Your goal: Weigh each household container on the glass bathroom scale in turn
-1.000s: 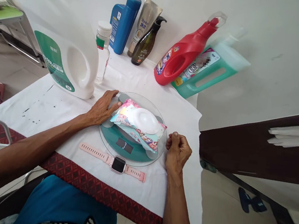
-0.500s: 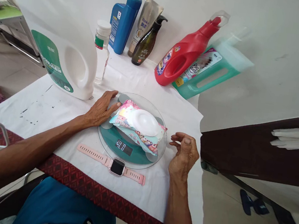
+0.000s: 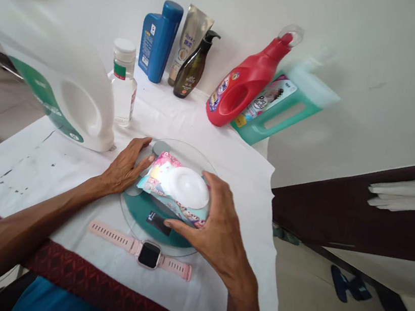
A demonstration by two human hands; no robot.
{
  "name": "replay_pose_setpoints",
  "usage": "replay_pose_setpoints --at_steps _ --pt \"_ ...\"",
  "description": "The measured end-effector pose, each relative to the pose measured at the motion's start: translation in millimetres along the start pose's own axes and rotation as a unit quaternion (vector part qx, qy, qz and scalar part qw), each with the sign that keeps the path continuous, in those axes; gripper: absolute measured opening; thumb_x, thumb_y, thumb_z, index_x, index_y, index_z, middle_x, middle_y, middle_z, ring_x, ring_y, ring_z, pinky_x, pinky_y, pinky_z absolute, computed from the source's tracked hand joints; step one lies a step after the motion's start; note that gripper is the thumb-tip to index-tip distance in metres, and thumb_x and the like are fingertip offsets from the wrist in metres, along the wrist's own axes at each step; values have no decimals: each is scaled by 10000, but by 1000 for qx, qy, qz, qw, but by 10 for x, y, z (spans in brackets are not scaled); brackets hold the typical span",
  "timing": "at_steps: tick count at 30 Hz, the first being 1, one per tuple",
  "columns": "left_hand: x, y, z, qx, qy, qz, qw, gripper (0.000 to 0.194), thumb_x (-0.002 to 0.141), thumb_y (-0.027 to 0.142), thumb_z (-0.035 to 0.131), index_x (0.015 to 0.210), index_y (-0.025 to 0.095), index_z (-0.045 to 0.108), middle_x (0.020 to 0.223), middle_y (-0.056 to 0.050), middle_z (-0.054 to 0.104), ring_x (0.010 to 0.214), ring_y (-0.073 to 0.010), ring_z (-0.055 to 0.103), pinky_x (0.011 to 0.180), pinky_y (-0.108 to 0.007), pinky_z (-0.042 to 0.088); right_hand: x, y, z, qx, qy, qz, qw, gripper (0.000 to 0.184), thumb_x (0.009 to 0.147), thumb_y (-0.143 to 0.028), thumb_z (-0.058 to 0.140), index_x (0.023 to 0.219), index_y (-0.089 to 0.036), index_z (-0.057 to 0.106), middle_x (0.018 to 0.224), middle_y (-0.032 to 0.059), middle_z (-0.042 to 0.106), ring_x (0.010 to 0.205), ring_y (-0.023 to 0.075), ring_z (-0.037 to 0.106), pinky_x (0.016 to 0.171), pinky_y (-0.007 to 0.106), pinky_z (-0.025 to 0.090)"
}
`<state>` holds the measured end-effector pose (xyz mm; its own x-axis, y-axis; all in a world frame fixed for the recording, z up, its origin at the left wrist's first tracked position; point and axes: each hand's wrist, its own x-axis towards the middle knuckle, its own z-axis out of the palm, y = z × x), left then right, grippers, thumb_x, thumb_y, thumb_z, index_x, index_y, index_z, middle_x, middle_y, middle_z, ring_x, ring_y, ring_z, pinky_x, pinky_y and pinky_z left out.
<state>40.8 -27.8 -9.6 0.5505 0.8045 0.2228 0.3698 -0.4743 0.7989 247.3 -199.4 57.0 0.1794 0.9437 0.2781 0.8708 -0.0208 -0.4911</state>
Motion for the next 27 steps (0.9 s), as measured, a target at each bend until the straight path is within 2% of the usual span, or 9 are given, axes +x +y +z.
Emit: replay_pose_setpoints --at_steps 3,7,10,12,14,18,20,24,27 --pt "6 2 -1 2 0 -2 1000 614 1059 591 396 1483 150 452 1483 -204 578 1376 -351 578 1188 -591 467 68 -4 98 -22 1 -9 1000 865 751 -467 905 1471 -277 466 1365 132 641 1269 369 603 1035 593 563" --pt "7 20 -4 -1 4 -15 1000 616 1056 619 395 1482 178 458 1496 -190 582 1394 -363 572 1188 -615 466 110 51 100 36 29 21 999 653 751 -451 895 1290 -251 586 1146 89 704 1067 313 664 889 487 610" --pt "9 44 -15 2 3 -29 1000 629 1049 630 406 1486 181 461 1505 -178 584 1404 -372 572 1188 -617 473 132 67 -1 133 15 97 986 597 719 -462 909 1202 -241 637 1076 59 720 973 271 686 816 402 607" --pt "14 55 -19 1 7 -32 999 620 1047 621 417 1481 181 469 1496 -173 593 1398 -369 581 1186 -609 482 160 94 -106 212 -4 158 964 600 702 -482 916 1183 -241 651 1027 36 732 905 246 695 753 352 593" --pt "19 61 -15 -1 11 -29 1000 591 1050 601 433 1475 193 476 1486 -161 604 1397 -363 588 1186 -602 487 222 182 -230 242 18 211 947 634 684 -525 919 1187 -245 653 986 21 739 856 236 694 714 332 572" --pt "22 58 4 -4 25 -23 999 545 1060 565 450 1474 212 479 1483 -148 612 1403 -351 591 1184 -581 500 563 657 -439 85 151 273 946 743 590 -640 918 1167 -250 658 1050 47 741 960 293 679 804 391 543" --pt "17 43 14 -4 26 -22 999 531 1066 556 457 1480 223 477 1494 -140 607 1412 -348 587 1177 -564 512 841 1026 -470 5 175 282 943 775 553 -676 895 1140 -232 653 1100 88 731 1033 335 654 889 452 523" --pt "-4 -1 46 -5 20 -22 1000 500 1081 521 468 1505 257 452 1514 -120 589 1428 -332 574 1182 -545 513 1398 1735 -342 -67 203 281 936 779 538 -670 838 1112 -180 644 1157 176 698 1089 369 607 996 535 478" --pt "-22 -5 75 -18 32 -27 999 482 1092 510 454 1510 268 445 1513 -115 578 1427 -319 566 1207 -549 484 1627 2048 -151 -75 220 268 935 872 550 -729 801 1152 -118 638 1193 250 645 1172 408 552 1046 579 436"
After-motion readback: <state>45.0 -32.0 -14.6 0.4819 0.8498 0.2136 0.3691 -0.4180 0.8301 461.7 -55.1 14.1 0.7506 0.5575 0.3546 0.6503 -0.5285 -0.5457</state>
